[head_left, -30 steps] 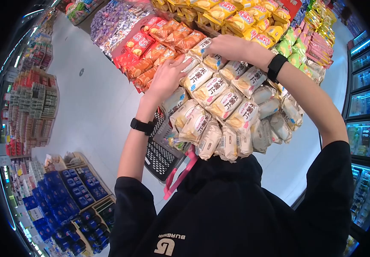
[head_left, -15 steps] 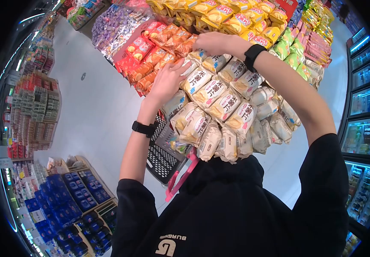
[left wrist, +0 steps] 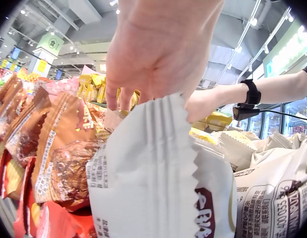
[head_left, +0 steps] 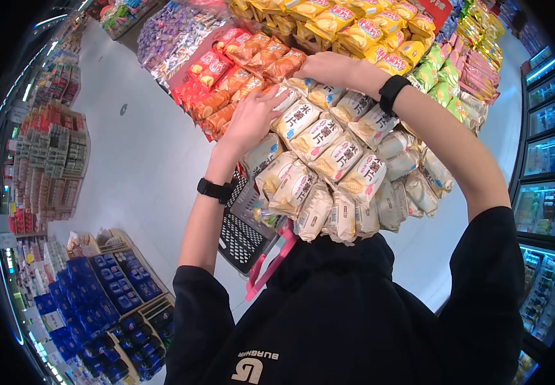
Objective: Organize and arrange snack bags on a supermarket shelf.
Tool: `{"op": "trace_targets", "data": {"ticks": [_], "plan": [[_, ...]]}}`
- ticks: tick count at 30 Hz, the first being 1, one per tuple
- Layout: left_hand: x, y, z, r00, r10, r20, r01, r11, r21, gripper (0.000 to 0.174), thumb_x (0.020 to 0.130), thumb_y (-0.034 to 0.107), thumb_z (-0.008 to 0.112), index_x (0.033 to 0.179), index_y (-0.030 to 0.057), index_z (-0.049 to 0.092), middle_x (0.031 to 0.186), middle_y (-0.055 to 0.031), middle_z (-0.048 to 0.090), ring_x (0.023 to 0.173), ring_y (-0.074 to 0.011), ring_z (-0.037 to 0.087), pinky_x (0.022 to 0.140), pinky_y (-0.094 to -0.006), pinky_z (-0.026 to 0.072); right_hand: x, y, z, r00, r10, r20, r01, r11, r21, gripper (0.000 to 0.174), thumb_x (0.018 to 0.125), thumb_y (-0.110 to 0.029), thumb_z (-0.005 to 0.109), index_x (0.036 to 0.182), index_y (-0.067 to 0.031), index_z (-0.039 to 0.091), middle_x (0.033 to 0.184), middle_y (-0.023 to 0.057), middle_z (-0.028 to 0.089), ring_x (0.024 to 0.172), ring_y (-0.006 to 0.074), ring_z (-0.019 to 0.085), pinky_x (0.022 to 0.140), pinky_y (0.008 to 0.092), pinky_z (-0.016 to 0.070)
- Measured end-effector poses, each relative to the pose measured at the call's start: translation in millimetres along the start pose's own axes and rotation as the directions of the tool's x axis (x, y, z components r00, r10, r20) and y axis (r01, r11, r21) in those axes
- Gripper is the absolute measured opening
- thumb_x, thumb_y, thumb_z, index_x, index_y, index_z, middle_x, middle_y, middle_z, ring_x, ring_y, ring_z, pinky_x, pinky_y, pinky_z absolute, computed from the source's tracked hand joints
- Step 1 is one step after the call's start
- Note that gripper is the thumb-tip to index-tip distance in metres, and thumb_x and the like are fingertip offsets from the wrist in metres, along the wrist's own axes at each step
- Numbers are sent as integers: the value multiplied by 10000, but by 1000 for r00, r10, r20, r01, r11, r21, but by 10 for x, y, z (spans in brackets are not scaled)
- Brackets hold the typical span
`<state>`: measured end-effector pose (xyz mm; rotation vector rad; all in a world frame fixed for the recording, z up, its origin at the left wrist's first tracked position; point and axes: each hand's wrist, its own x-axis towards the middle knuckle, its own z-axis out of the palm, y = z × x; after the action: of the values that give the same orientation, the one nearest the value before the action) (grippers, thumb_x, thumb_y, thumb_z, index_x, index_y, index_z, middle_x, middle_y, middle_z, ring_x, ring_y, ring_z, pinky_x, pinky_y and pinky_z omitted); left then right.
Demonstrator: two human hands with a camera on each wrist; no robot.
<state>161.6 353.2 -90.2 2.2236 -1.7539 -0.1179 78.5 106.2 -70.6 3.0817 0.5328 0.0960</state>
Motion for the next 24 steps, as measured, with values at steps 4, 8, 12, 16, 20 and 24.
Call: {"op": "trace_targets", "data": {"ticks": [4,8,12,16,20,24], "plan": [[0,21,-36,1000,3,8,-3,1000,-14,500,948,153,587,1441,165,504,1514,-92,452,1241,-328,508,1083,-421,395,-47,5,-47,998,-50,-22,49,997,-55,426,779,-34,685,1201,-73,647,943,152,692,886,348,677,735,444,537],[-8,17,-27,1000,12,8,-12,1000,-1,493,953,149,580,1440,160,504,1518,-96,446,1238,-329,508,1082,-423,394,-13,-221,-264,994,35,107,-37,999,10,416,780,-62,708,1192,-75,655,910,167,688,884,344,677,735,439,538],[-3,18,-24,1000,21,18,-22,1000,15,495,958,150,573,1446,153,493,1518,-101,444,1232,-335,510,1081,-429,392,29,-283,-149,996,30,89,-28,999,-18,224,808,-95,708,1026,-54,684,861,159,690,878,347,677,766,442,543],[-12,19,-32,999,34,12,-35,999,29,497,960,151,566,1450,149,485,1517,-113,443,1231,-342,509,1081,-437,389,-37,-221,-131,998,65,-6,-64,988,140,100,836,-114,695,898,-37,699,791,148,683,857,344,680,773,450,541],[-18,11,-26,999,42,7,-42,999,27,491,962,158,561,1448,146,488,1516,-125,440,1237,-347,504,1083,-442,385,15,-255,-269,984,144,107,-165,962,217,135,850,-139,692,946,-49,724,849,160,697,907,355,674,804,453,536],[-12,11,-29,999,35,13,-36,999,23,484,964,166,559,1443,136,494,1512,-130,446,1238,-348,500,1084,-441,382,21,-317,-209,977,165,133,-179,979,101,232,836,-194,715,1010,-40,720,920,186,702,955,365,667,824,454,531]]}}
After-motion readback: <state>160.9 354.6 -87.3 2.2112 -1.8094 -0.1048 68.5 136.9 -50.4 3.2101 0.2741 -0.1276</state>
